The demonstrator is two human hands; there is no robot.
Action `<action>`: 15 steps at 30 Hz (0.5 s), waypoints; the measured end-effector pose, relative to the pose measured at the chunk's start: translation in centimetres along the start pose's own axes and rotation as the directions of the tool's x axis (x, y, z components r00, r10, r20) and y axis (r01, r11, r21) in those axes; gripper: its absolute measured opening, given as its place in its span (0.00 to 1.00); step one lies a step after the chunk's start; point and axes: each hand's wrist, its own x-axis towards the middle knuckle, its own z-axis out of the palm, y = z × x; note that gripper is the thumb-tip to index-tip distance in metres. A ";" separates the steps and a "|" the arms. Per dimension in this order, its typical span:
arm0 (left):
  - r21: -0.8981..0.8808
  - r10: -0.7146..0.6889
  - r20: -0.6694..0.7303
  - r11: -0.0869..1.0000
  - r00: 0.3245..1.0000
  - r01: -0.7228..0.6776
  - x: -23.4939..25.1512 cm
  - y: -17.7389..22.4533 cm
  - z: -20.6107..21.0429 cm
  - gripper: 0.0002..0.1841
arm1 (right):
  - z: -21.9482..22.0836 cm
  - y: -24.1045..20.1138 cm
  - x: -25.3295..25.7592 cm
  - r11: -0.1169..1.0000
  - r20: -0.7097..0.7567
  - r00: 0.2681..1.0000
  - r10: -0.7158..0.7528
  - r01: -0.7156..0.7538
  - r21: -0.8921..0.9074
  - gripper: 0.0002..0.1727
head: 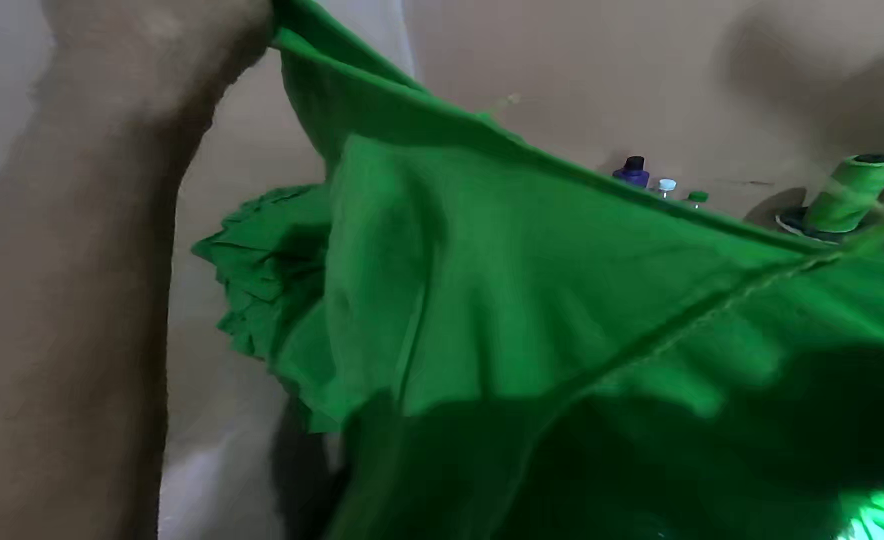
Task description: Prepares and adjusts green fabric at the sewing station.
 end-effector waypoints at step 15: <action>-0.714 -0.109 -0.159 0.699 0.981 -0.038 -23.3 9.9 -1.5 0.13 | 11.3 4.8 -10.4 0.803 -0.267 0.947 0.180 -0.298 -0.517 0.14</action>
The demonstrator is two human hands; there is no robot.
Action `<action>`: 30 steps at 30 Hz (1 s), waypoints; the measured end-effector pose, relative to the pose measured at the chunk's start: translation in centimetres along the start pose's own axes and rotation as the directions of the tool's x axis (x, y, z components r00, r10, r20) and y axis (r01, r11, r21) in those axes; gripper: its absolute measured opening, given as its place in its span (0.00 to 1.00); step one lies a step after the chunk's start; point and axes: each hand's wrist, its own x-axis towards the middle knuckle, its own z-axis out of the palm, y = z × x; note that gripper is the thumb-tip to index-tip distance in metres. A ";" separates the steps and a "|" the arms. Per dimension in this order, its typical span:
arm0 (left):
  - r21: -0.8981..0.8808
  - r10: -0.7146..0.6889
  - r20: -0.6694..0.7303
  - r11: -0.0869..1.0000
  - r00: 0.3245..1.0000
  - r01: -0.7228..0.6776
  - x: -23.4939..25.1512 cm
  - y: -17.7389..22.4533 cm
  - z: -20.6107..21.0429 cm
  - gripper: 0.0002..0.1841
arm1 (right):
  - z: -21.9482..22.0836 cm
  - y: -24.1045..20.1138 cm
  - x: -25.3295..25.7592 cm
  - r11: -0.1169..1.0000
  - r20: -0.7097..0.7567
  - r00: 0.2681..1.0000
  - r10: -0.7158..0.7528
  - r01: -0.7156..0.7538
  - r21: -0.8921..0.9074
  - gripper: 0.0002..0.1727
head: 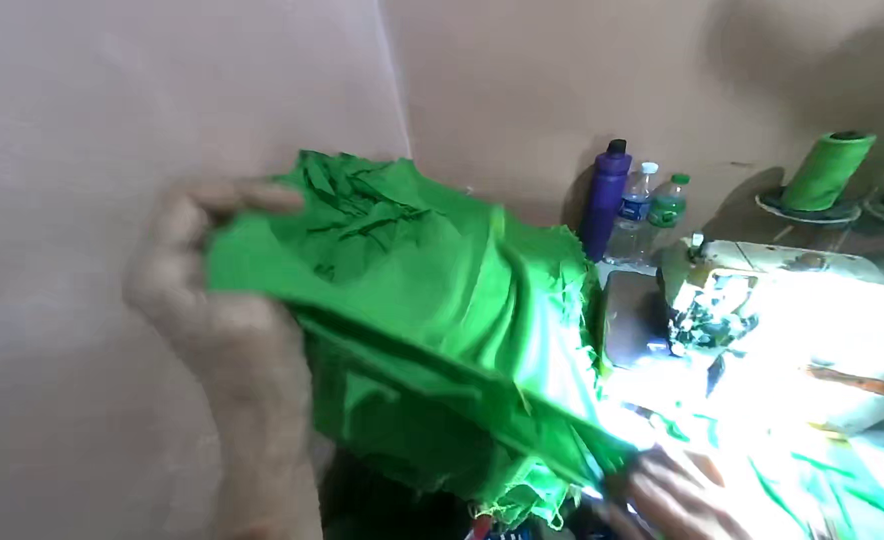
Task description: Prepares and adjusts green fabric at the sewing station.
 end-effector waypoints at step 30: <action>0.445 -0.328 0.620 0.895 0.713 0.025 -11.6 -7.8 13.4 0.38 | -8.8 12.0 -16.8 0.599 -0.523 0.621 0.584 -0.764 -0.239 0.13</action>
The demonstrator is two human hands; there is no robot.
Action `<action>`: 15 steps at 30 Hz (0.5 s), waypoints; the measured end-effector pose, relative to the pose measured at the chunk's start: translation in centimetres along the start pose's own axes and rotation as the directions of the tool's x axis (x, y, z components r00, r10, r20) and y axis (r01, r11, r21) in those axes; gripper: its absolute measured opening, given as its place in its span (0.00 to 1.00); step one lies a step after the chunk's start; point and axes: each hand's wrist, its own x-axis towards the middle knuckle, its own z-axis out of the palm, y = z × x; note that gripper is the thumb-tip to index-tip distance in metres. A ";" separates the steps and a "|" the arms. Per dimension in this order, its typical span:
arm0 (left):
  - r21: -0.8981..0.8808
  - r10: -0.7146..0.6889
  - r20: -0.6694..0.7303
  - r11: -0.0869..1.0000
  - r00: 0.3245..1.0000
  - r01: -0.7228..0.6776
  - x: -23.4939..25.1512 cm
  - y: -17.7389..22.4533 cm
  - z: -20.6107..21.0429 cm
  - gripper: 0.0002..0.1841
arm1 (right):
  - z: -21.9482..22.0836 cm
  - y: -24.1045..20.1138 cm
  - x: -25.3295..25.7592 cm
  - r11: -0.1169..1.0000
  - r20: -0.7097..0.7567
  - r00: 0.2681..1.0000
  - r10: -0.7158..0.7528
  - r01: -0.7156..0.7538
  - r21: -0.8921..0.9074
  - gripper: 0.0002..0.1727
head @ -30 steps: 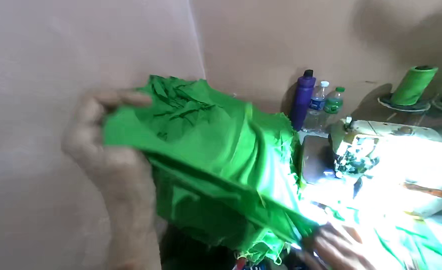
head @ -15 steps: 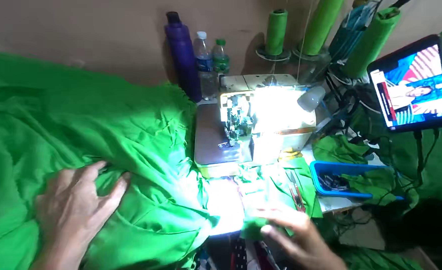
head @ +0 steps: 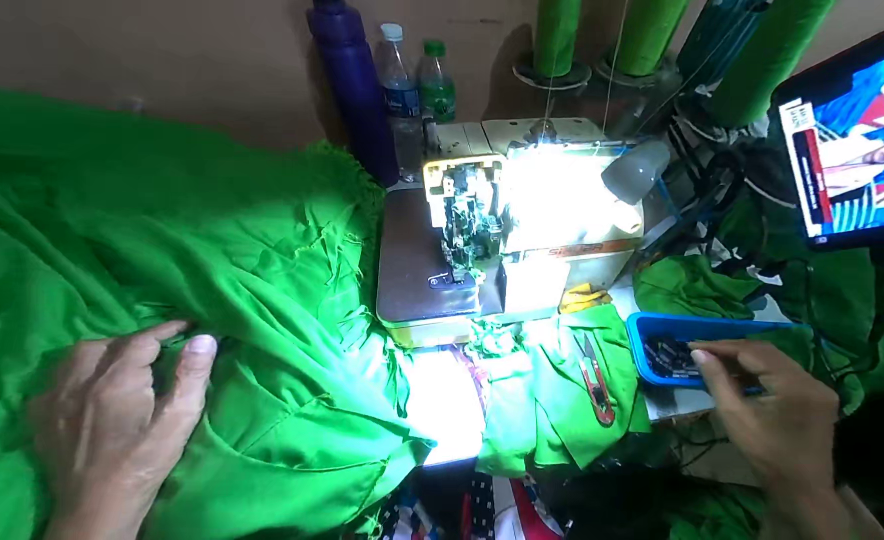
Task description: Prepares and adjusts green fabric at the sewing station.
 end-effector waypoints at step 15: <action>-0.044 -0.006 -0.021 0.999 1.000 0.005 0.0 -0.3 0.2 0.33 | 6.0 -9.4 -3.0 0.962 0.215 0.950 -0.228 0.186 0.202 0.10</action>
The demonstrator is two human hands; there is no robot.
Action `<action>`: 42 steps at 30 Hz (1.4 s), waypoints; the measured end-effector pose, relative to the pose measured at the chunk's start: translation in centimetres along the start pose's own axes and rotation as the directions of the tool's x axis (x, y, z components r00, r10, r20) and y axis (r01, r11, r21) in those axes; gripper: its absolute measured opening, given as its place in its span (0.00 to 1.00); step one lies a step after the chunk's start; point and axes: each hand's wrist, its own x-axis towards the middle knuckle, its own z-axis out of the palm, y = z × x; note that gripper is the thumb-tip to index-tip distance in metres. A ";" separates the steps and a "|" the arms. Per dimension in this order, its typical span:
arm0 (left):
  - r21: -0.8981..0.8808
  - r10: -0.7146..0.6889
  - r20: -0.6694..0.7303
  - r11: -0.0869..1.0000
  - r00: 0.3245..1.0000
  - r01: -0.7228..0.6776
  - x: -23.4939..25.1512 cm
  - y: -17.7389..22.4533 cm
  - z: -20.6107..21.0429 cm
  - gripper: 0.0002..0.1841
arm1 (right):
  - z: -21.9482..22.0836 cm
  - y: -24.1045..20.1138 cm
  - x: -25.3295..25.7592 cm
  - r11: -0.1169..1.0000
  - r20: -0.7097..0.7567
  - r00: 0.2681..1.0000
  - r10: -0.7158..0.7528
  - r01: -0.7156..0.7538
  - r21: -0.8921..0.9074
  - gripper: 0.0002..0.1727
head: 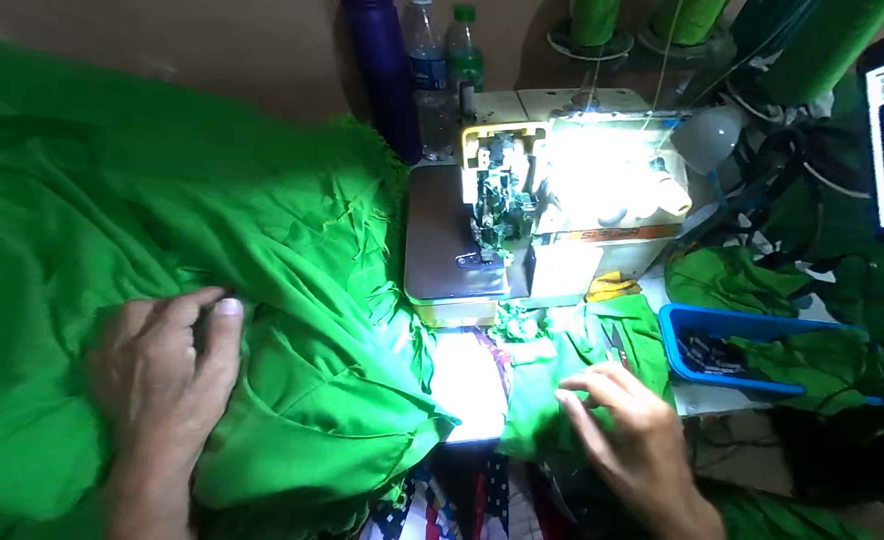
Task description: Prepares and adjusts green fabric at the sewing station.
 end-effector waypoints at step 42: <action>-0.842 0.399 0.220 0.538 0.890 -0.033 -6.5 17.9 -2.8 0.11 | -1.0 -6.6 1.3 0.510 0.065 0.998 -0.029 -0.041 0.859 0.07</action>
